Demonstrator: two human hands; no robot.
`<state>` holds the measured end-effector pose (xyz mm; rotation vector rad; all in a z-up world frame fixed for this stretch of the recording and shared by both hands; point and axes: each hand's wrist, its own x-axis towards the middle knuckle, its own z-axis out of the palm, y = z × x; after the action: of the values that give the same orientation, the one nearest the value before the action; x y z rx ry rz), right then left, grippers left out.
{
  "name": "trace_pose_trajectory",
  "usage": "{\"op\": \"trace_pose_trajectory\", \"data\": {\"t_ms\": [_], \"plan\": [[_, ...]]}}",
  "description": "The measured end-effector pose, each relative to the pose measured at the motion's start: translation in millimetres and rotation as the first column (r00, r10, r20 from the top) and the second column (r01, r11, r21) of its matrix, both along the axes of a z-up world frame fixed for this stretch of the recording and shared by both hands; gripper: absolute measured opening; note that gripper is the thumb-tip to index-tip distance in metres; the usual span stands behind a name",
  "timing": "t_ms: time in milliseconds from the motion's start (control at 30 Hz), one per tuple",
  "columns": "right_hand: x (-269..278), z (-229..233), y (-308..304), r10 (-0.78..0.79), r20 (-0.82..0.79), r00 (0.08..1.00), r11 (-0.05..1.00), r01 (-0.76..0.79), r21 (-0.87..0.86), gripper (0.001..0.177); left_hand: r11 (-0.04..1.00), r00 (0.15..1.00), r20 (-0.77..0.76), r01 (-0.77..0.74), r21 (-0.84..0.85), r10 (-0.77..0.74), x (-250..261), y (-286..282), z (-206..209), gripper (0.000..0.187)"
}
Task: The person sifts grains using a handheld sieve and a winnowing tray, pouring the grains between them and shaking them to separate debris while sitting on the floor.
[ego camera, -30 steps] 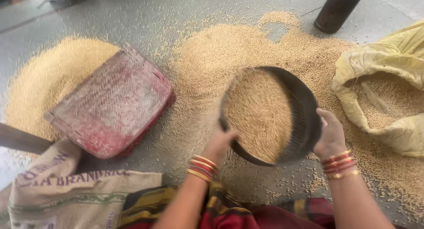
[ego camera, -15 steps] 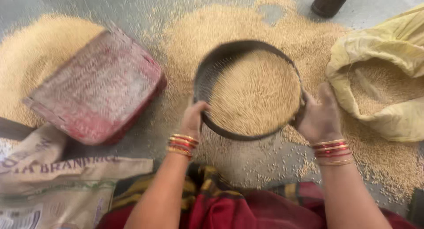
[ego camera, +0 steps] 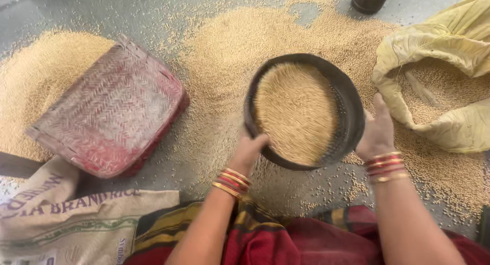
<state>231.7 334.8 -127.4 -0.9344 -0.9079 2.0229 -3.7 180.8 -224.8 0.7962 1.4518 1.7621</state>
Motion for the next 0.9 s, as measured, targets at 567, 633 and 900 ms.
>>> {"op": "trace_pose_trajectory", "data": {"t_ms": [567,633,900], "plan": [[-12,-12,-6,0.000,0.145,0.989,0.999,0.007,-0.048,0.057,0.894,0.949,-0.310,-0.082,-0.440,-0.065,-37,-20,73,0.072],[-15,-12,-1,-0.049,0.087,0.995,0.998,0.053,-0.046,0.057,0.890,0.993,-0.115,-0.079,-0.450,0.030,-43,-11,78,0.067],[-14,-5,-4,0.042,0.143,0.989,0.999,-0.045,0.017,0.090,0.998,0.974,0.223,0.050,-0.028,-0.042,-49,-6,4,0.074]]}}
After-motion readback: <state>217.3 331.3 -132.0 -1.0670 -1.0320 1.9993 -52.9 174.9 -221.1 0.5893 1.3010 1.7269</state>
